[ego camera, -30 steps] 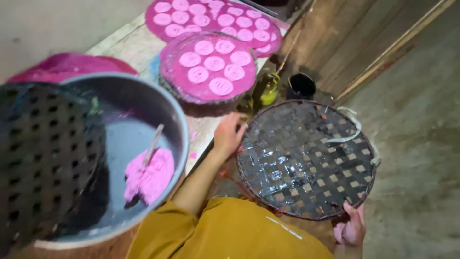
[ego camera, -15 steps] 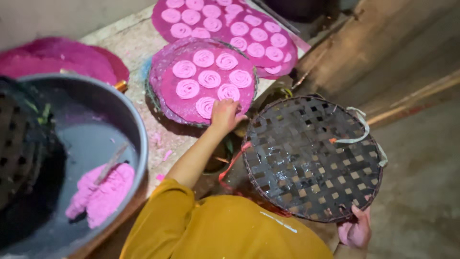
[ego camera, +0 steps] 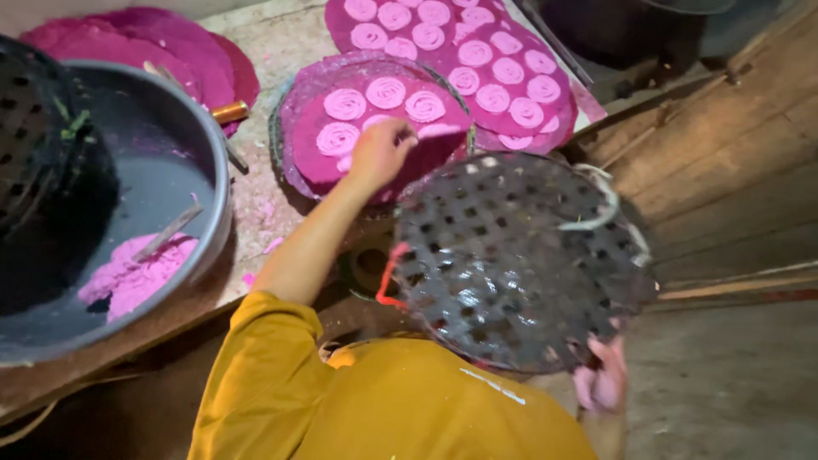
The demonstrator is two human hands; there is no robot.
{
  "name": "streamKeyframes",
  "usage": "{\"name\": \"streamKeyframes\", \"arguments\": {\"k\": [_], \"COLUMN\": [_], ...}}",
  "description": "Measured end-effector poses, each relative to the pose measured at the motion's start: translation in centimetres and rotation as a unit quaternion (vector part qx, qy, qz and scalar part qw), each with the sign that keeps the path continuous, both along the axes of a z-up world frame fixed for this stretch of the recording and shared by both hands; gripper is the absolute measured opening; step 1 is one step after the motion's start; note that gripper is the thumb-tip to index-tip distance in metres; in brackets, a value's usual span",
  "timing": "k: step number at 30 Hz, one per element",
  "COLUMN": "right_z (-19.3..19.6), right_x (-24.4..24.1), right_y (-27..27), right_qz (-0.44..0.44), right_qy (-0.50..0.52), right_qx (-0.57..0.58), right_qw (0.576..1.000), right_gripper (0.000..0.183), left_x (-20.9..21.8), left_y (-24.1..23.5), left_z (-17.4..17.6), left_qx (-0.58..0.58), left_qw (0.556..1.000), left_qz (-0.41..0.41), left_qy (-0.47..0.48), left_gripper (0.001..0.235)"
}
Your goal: The person scoops pink dough from a large metal bowl and uses a wooden tool to press and shape it into spiral forms on a woven tray. They repeat this process to fill the tray, then cover it with a lid and later remove it to reveal the shaped dough.
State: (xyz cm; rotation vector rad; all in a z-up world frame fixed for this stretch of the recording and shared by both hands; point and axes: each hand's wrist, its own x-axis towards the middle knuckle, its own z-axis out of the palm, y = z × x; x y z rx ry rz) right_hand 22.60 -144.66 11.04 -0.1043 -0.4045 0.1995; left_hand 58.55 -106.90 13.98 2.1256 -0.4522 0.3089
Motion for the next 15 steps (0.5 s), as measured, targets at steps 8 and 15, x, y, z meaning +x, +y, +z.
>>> {"name": "streamKeyframes", "arguments": {"k": [8,15], "right_z": [-6.1,-6.7], "right_x": [9.4,14.4], "right_y": [7.0,10.5], "right_qz": [-0.179,-0.116], "right_qy": [0.225,0.205], "right_qx": [-0.343,-0.342], "right_qw": [0.894,0.91], "right_gripper": [0.071,0.074], "left_x": [-2.4,-10.1], "left_y": [-2.3,-7.1], "left_z": [1.7,-0.1], "left_qx": [0.0,0.037], "left_qw": [0.992,0.989], "left_qz": [-0.084,-0.136], "left_qy": [-0.093,-0.046], "left_gripper": [0.017,0.014]}}
